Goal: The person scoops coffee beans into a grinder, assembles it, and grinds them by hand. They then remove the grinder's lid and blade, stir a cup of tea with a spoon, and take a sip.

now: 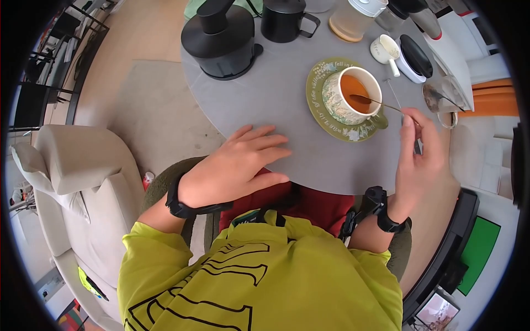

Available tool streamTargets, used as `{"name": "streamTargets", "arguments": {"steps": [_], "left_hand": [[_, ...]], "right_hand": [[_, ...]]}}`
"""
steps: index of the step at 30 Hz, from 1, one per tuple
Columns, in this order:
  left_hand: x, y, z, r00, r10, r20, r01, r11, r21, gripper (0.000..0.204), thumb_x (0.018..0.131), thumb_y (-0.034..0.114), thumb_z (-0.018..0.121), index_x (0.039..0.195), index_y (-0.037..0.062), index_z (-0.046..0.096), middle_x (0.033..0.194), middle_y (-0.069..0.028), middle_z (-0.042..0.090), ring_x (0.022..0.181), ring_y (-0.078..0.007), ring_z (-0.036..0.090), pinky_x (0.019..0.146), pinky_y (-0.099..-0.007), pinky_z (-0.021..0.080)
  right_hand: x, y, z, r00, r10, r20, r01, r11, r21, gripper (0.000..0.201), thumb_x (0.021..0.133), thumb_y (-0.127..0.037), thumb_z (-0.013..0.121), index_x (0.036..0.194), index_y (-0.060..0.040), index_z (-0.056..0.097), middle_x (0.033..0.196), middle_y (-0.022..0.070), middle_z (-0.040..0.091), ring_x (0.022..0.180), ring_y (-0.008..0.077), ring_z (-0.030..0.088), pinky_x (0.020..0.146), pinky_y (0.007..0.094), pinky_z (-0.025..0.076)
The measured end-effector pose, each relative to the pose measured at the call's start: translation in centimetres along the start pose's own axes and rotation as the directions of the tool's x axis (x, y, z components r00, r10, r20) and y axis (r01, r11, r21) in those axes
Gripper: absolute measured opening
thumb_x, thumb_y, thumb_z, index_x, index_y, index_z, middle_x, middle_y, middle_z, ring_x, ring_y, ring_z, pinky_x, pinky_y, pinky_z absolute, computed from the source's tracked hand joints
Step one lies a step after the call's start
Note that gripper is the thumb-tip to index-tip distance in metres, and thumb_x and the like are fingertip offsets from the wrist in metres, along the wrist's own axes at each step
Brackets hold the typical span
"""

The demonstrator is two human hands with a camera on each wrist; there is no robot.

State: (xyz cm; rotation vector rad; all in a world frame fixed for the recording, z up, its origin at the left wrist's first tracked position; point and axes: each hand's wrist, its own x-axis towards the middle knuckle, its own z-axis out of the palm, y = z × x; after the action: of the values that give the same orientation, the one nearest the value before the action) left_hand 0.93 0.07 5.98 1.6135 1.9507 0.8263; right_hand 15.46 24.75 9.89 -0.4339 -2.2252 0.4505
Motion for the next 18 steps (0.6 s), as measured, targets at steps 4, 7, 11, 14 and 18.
{"name": "streamTargets", "arguments": {"steps": [4, 7, 11, 14, 18], "left_hand": [[0.5, -0.8, 0.3, 0.999, -0.013, -0.051, 0.012, 1.000, -0.024, 0.037, 0.094, 0.024, 0.065, 0.124, 0.0035, 0.062, 0.129, -0.0156, 0.061, 0.127, -0.0351, 0.051, 0.109, -0.0473, 0.037], [1.1, -1.5, -0.3, 0.975, -0.186, -0.121, 0.154, 0.959, -0.236, 0.033, 0.096, 0.022, 0.062, 0.122, 0.0018, 0.063, 0.122, -0.0156, 0.065, 0.118, -0.0300, 0.059, 0.103, -0.0412, 0.042], [1.3, -2.5, 0.0, 0.915, -0.335, -0.226, 0.219, 0.882, -0.418, 0.028, 0.098, 0.019, 0.059, 0.118, 0.0006, 0.065, 0.113, -0.0138, 0.069, 0.104, -0.0225, 0.065, 0.092, -0.0334, 0.049], [1.1, -2.1, -0.1, 0.910, -0.354, -0.217, 0.238, 0.872, -0.428, 0.028, 0.098, 0.020, 0.058, 0.118, 0.0017, 0.065, 0.112, -0.0139, 0.069, 0.102, -0.0237, 0.066, 0.089, -0.0334, 0.050], [0.9, -2.2, 0.0, 0.921, -0.300, -0.248, 0.203, 0.914, -0.352, 0.028, 0.098, 0.020, 0.057, 0.118, 0.0030, 0.066, 0.110, -0.0145, 0.070, 0.097, -0.0244, 0.066, 0.082, -0.0319, 0.051]], "right_hand": [[0.2, -0.4, 0.4, 0.996, -0.033, 0.079, 0.028, 0.998, 0.061, 0.008, 0.088, 0.003, 0.065, 0.096, 0.0008, 0.069, 0.077, 0.0047, 0.061, 0.060, 0.0107, 0.051, 0.055, 0.0238, 0.040], [0.2, -0.4, 0.7, 0.995, -0.017, 0.100, 0.011, 0.998, 0.062, 0.010, 0.091, 0.001, 0.064, 0.098, 0.0003, 0.069, 0.078, 0.0052, 0.062, 0.063, 0.0116, 0.052, 0.056, 0.0249, 0.040], [-0.3, -0.6, 1.0, 0.986, 0.074, 0.149, -0.084, 0.994, 0.063, 0.013, 0.095, -0.003, 0.060, 0.102, 0.0001, 0.070, 0.082, 0.0047, 0.065, 0.067, 0.0105, 0.055, 0.061, 0.0240, 0.043], [-0.5, -0.7, 1.2, 0.982, 0.096, 0.161, -0.111, 0.990, 0.090, 0.014, 0.097, -0.006, 0.059, 0.103, 0.0011, 0.070, 0.085, 0.0041, 0.066, 0.071, 0.0095, 0.057, 0.065, 0.0227, 0.045], [-0.6, -0.8, 1.3, 0.981, 0.129, 0.147, -0.139, 0.988, 0.065, 0.017, 0.099, -0.009, 0.057, 0.104, 0.0014, 0.070, 0.085, 0.0042, 0.065, 0.071, 0.0094, 0.056, 0.064, 0.0233, 0.045]]}}
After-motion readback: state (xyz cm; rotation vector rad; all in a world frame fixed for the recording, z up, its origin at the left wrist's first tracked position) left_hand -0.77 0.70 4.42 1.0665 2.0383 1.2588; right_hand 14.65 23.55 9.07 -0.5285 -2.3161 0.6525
